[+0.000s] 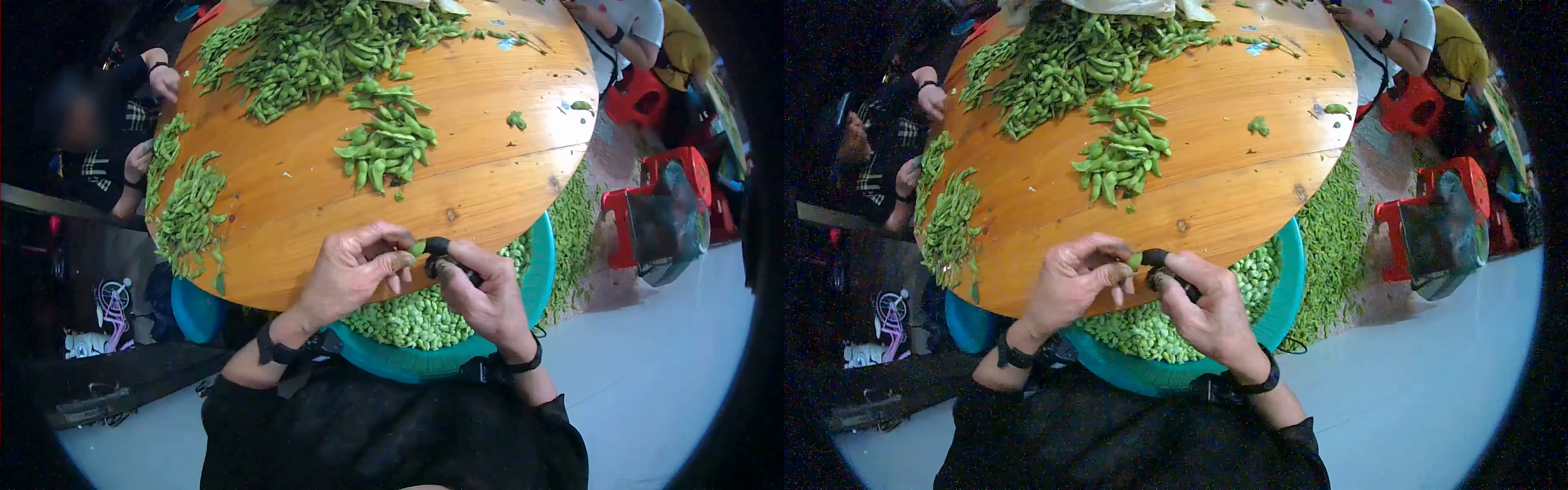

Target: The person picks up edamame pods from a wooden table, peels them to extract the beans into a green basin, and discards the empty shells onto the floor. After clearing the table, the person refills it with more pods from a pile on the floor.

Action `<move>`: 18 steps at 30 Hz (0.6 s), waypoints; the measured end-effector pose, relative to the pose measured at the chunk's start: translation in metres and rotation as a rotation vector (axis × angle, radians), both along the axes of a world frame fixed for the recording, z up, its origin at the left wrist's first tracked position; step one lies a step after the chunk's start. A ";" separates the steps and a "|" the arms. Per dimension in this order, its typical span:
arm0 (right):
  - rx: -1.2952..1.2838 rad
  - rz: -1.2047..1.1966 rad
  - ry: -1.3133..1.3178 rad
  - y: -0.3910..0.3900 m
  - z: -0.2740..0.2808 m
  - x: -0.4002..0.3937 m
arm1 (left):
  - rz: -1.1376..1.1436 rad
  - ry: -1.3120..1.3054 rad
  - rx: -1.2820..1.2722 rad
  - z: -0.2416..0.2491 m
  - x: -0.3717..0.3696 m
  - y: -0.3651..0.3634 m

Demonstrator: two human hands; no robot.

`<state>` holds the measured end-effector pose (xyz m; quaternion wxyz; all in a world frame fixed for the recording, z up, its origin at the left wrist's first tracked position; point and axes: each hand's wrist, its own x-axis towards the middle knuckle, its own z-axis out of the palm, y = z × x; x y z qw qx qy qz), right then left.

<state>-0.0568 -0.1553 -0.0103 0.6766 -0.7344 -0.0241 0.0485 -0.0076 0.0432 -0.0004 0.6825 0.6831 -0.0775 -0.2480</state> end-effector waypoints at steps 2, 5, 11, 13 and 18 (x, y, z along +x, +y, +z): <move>0.205 -0.009 0.153 0.004 0.002 -0.001 | 0.054 0.024 -0.078 -0.007 -0.004 -0.006; 0.303 0.013 0.231 -0.001 -0.001 -0.001 | 0.081 0.064 -0.048 -0.009 -0.011 -0.011; 0.407 0.101 0.328 -0.009 -0.001 0.000 | 0.084 -0.006 0.064 -0.008 -0.012 -0.012; 0.372 0.109 0.316 -0.009 -0.001 0.000 | 0.077 -0.047 0.090 -0.008 -0.012 -0.013; 0.286 0.093 0.218 -0.008 -0.002 0.000 | 0.057 0.056 -0.013 -0.007 -0.012 -0.015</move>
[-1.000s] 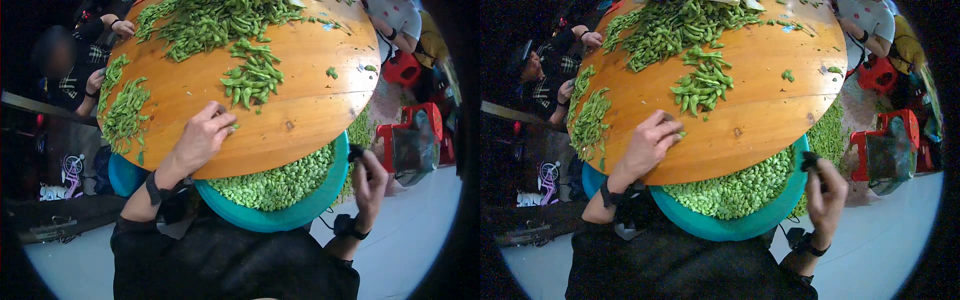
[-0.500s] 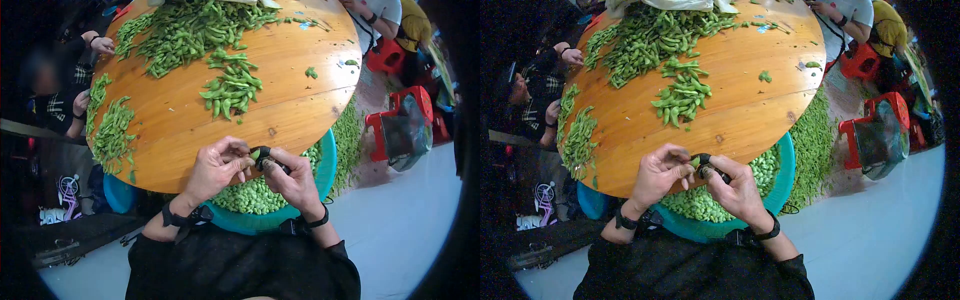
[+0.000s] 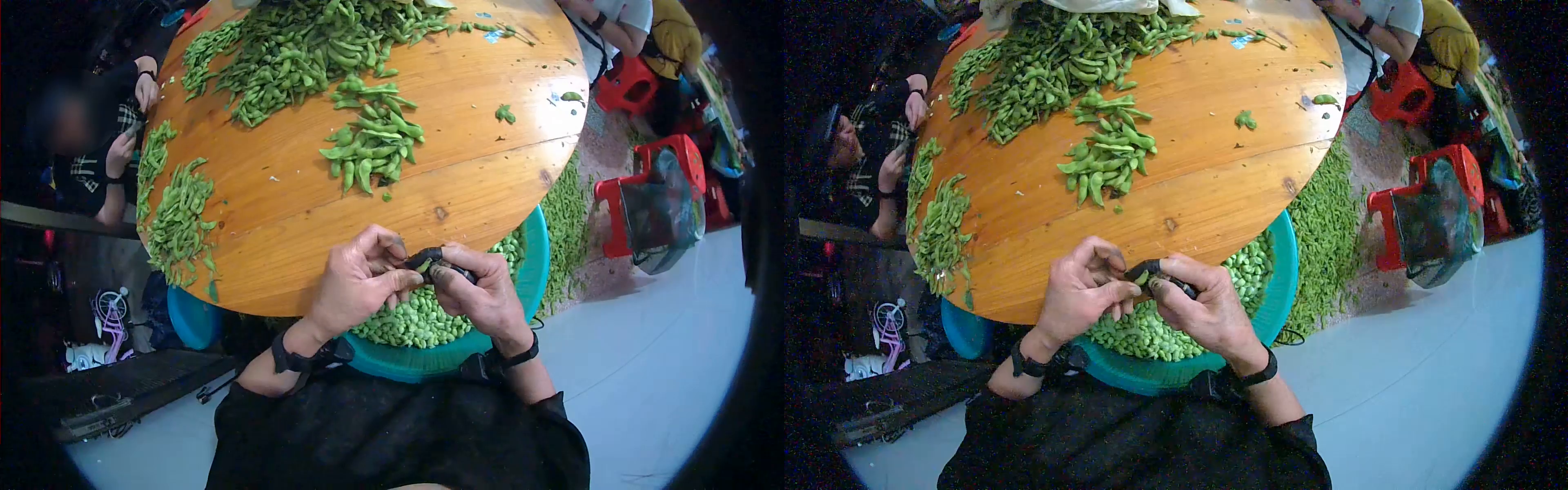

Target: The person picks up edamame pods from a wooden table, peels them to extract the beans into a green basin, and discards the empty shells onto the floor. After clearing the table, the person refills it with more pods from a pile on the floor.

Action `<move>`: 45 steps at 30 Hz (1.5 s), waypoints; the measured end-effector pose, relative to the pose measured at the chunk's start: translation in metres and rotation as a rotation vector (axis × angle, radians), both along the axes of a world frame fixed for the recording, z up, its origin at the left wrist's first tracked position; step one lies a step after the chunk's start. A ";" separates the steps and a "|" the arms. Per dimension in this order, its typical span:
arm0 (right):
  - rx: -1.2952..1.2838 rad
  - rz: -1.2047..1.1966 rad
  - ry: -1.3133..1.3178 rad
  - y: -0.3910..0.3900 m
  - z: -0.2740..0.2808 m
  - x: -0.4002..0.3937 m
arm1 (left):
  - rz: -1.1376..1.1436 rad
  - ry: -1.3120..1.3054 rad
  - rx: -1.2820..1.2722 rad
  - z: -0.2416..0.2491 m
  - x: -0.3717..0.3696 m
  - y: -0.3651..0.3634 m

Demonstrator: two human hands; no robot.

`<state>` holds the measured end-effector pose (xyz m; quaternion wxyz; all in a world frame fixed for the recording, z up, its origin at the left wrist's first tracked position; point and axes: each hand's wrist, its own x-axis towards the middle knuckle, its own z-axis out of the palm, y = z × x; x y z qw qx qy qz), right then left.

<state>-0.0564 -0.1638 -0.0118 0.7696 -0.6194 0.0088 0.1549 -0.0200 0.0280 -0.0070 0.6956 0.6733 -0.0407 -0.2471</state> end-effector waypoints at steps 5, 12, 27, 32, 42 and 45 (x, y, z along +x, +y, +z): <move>0.353 0.025 0.171 -0.004 -0.009 -0.001 | -0.065 0.432 -0.594 -0.019 0.004 0.004; 0.097 -0.151 0.089 0.004 -0.001 -0.003 | 0.085 -0.092 -0.011 -0.012 -0.010 -0.012; -0.035 -0.268 0.029 0.013 -0.004 -0.002 | 0.127 -0.448 0.269 -0.020 -0.019 -0.025; 0.117 -0.212 0.095 0.009 -0.010 0.003 | 0.110 -0.398 0.370 -0.009 -0.013 -0.025; -0.046 -0.208 0.040 0.011 0.000 0.004 | -0.015 -0.698 0.447 -0.008 -0.005 -0.021; 0.147 -0.109 0.123 0.001 -0.006 0.008 | -0.027 -0.696 0.403 -0.008 -0.007 -0.019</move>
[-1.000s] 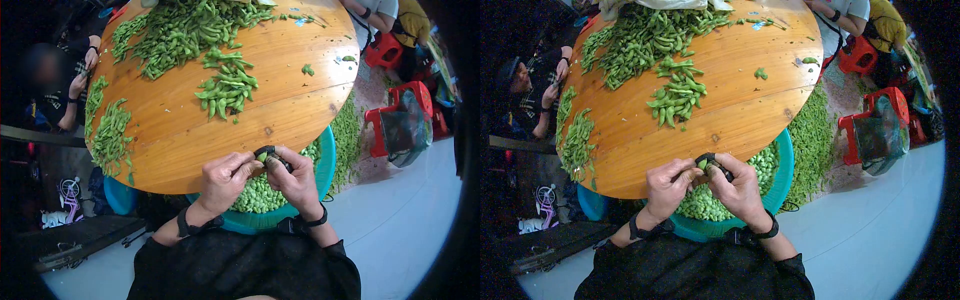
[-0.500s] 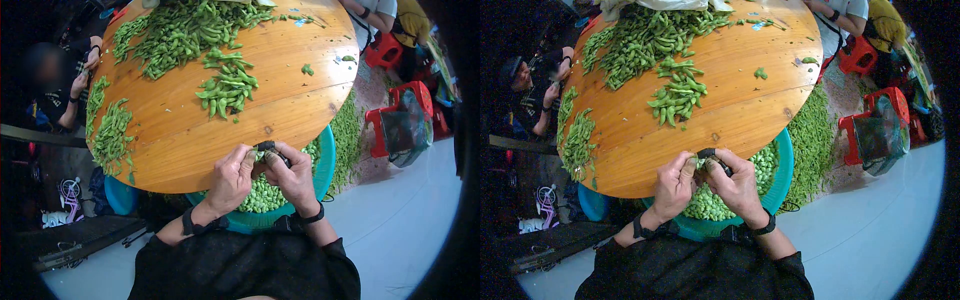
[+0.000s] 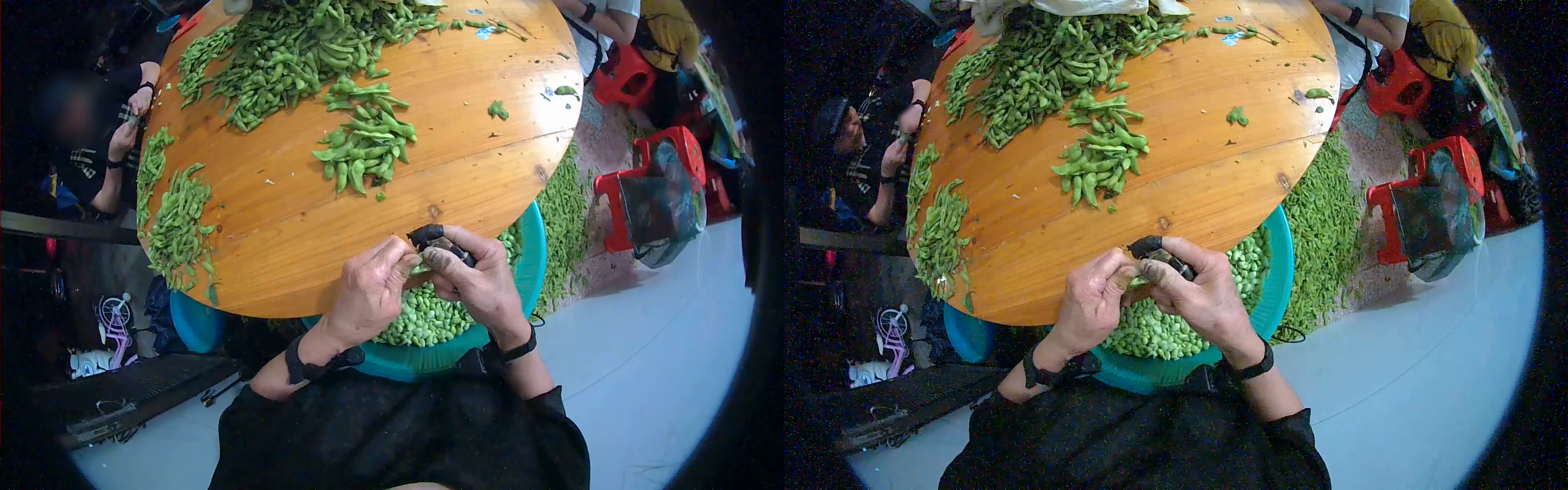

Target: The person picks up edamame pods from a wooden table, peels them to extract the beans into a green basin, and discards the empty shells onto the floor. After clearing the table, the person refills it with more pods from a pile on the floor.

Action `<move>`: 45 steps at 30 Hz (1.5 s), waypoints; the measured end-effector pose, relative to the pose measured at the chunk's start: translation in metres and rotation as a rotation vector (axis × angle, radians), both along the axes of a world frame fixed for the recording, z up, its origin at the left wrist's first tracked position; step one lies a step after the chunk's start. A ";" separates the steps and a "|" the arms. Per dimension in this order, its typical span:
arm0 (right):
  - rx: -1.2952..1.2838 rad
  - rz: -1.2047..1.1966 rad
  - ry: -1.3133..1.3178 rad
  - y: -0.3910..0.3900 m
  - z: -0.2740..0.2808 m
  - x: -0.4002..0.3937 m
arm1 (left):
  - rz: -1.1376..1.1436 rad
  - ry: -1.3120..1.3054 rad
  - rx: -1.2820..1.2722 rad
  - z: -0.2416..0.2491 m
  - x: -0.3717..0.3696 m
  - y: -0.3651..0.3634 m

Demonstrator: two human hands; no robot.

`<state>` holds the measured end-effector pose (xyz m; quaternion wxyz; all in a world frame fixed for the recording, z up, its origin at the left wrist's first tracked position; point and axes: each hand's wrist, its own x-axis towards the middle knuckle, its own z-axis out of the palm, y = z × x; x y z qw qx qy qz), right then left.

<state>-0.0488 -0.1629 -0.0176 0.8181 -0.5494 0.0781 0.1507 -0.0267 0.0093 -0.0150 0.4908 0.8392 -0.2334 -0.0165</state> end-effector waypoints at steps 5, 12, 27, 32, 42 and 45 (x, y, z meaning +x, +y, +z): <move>0.046 -0.047 -0.046 0.007 -0.007 -0.003 | -0.018 0.348 -0.075 0.002 0.001 0.005; 0.112 -0.102 0.023 0.002 -0.006 -0.005 | -0.079 0.609 -0.222 0.007 0.001 0.004; 0.326 -0.007 0.095 -0.005 -0.005 -0.006 | -0.103 -0.101 -0.226 -0.017 0.000 0.004; 0.315 -0.028 0.129 -0.003 -0.007 -0.007 | -0.132 -0.159 -0.171 -0.019 0.001 0.005; 0.264 -0.039 0.046 0.003 -0.008 -0.008 | -0.072 0.486 -0.392 -0.013 -0.005 0.009; 0.150 -0.037 -0.044 0.002 -0.004 -0.006 | -0.133 0.681 -0.615 -0.013 -0.002 0.011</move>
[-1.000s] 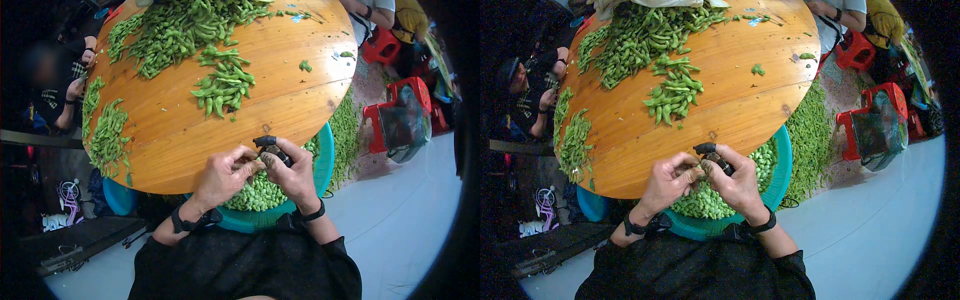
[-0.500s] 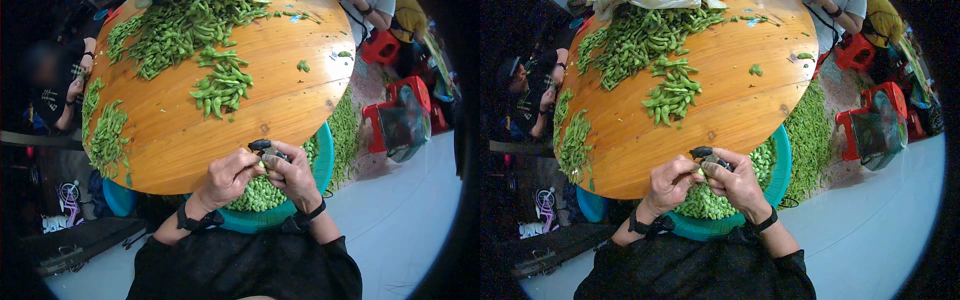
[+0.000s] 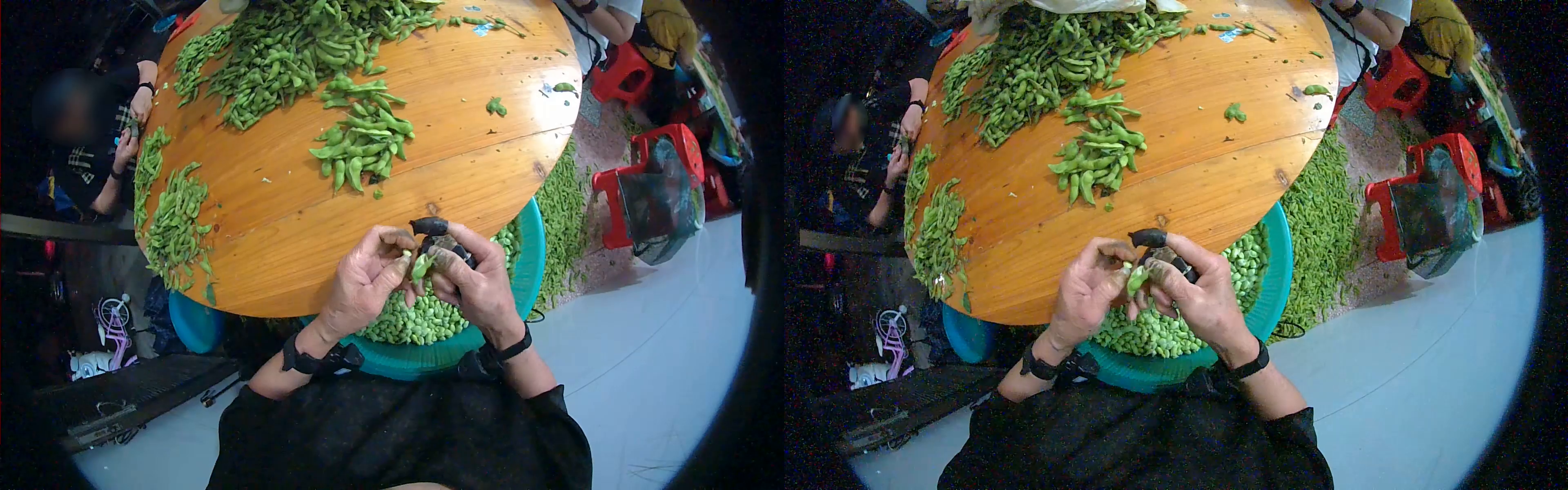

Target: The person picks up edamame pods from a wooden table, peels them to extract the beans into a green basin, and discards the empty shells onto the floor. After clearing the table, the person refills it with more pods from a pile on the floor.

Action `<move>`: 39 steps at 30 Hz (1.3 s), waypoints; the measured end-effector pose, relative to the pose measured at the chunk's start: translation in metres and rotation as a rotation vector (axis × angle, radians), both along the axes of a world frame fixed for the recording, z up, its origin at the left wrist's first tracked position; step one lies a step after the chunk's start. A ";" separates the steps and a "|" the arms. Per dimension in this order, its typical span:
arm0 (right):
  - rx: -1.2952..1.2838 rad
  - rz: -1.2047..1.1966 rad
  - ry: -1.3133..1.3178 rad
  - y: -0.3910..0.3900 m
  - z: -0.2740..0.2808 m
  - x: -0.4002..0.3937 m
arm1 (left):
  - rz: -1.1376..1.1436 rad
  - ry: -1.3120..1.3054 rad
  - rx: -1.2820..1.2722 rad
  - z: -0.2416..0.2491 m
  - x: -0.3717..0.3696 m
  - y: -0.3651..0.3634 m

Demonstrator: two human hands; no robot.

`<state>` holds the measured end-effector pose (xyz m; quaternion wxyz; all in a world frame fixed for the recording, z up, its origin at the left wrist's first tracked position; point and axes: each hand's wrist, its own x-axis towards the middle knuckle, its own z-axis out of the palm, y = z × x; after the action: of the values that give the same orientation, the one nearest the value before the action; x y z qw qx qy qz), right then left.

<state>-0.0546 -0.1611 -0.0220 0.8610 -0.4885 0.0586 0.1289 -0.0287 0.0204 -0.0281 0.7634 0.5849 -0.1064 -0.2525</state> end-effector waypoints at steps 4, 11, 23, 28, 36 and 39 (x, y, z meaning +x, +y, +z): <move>-0.289 -0.064 -0.131 0.003 0.002 -0.001 | -0.006 0.183 -0.133 0.000 0.000 -0.003; -0.417 -0.107 -0.193 0.004 0.003 -0.001 | 0.058 0.117 0.079 0.008 -0.005 -0.006; -0.497 -0.011 -0.354 -0.005 0.003 0.000 | -0.101 0.495 -0.351 0.003 0.005 0.005; -0.385 -0.022 -0.246 -0.001 0.005 -0.003 | -0.109 0.336 -0.163 0.006 0.002 0.003; -0.743 -0.213 -0.409 -0.023 0.013 -0.011 | -0.264 -0.007 0.382 0.025 -0.006 0.005; -0.920 -0.365 -0.284 -0.085 0.029 -0.030 | -0.443 -0.430 0.392 0.033 0.002 0.020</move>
<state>-0.0845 -0.2462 0.0066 0.5650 -0.8112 0.0762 -0.1301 -0.0264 0.0402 0.0053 0.5238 0.7225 -0.3381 -0.2989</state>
